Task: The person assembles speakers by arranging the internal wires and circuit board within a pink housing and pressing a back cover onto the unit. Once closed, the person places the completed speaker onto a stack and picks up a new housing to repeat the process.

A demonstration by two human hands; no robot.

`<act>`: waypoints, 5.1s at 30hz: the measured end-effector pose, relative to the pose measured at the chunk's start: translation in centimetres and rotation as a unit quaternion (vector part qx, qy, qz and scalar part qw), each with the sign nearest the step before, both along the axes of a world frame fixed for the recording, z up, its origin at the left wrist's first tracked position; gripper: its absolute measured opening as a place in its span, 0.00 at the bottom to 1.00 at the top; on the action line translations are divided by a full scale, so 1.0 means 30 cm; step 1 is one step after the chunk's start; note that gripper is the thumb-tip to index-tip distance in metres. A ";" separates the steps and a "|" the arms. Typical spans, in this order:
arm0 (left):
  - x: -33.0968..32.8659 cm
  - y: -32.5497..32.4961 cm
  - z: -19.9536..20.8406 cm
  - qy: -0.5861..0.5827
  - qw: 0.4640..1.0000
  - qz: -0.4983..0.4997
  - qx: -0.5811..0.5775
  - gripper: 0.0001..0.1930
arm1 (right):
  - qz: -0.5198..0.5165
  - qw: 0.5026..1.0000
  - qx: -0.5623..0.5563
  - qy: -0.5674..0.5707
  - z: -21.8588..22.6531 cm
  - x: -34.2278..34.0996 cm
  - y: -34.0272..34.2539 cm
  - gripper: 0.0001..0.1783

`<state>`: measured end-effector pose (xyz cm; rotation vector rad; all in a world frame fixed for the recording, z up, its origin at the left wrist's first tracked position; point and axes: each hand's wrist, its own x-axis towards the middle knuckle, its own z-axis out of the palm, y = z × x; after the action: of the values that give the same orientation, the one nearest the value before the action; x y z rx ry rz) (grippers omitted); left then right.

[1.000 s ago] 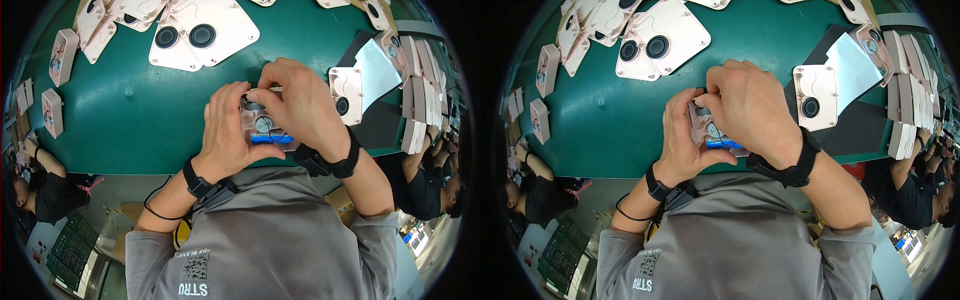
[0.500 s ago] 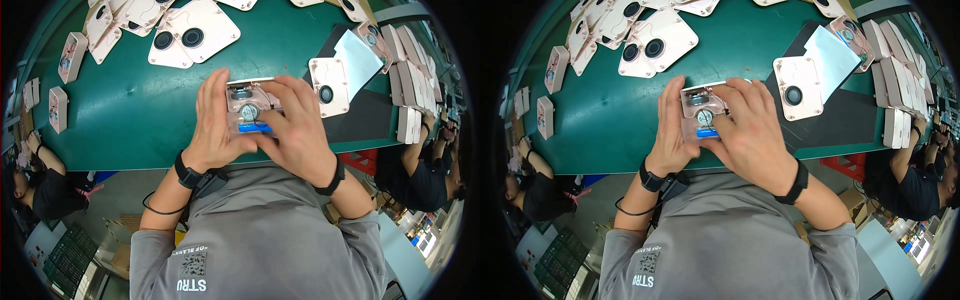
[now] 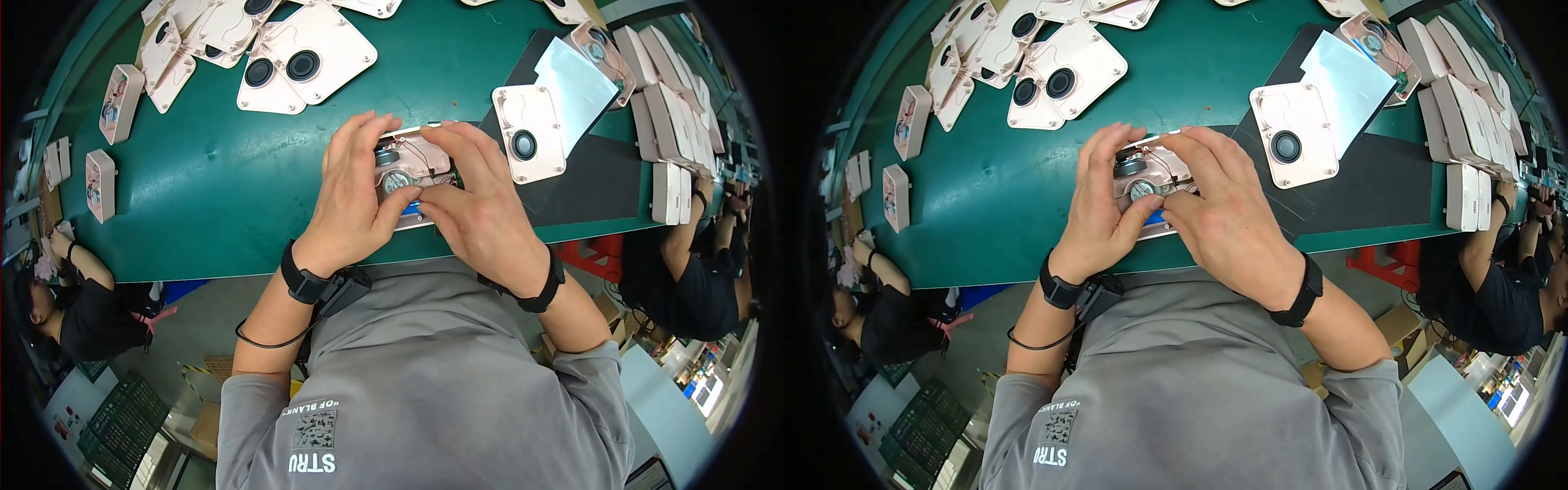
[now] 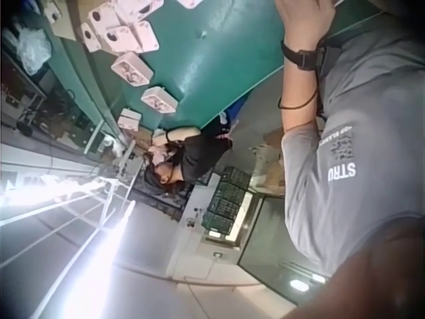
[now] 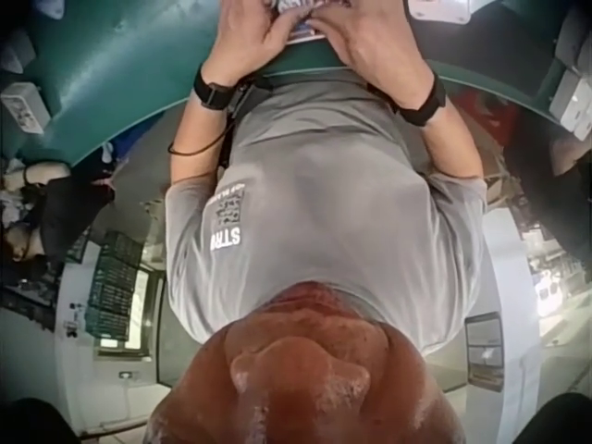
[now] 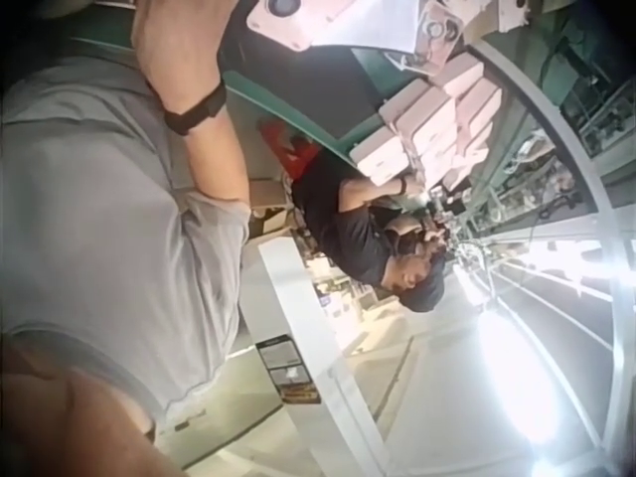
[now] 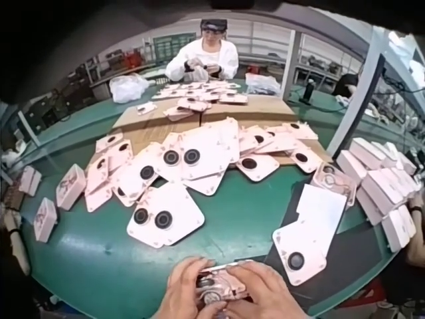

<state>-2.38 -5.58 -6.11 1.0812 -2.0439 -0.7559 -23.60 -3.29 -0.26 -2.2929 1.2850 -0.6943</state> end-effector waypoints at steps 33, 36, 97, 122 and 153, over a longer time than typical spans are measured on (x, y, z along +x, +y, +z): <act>-0.030 0.005 0.008 0.006 0.997 0.002 -0.073 0.33 | -0.010 0.999 -0.011 0.042 -0.055 -0.012 -0.067 0.13; -0.027 0.013 0.024 -0.026 0.997 0.009 -0.073 0.31 | -0.020 0.996 0.063 -0.065 -0.036 -0.040 -0.057 0.14; -0.031 0.015 0.011 0.001 0.995 -0.005 -0.097 0.21 | -0.035 0.988 -0.088 0.125 -0.015 -0.019 0.013 0.11; -0.041 0.008 0.058 -0.095 0.994 -0.027 -0.052 0.18 | -0.179 0.973 -0.028 0.144 -0.038 -0.239 -0.124 0.07; 0.140 0.070 0.179 0.257 0.870 0.049 0.418 0.04 | -0.166 0.871 0.337 -0.318 0.127 -0.121 -0.079 0.09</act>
<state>1.82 -3.48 -0.75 1.2254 -1.1791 -1.7483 -27.23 -5.67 3.55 -1.1559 1.3081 -0.8428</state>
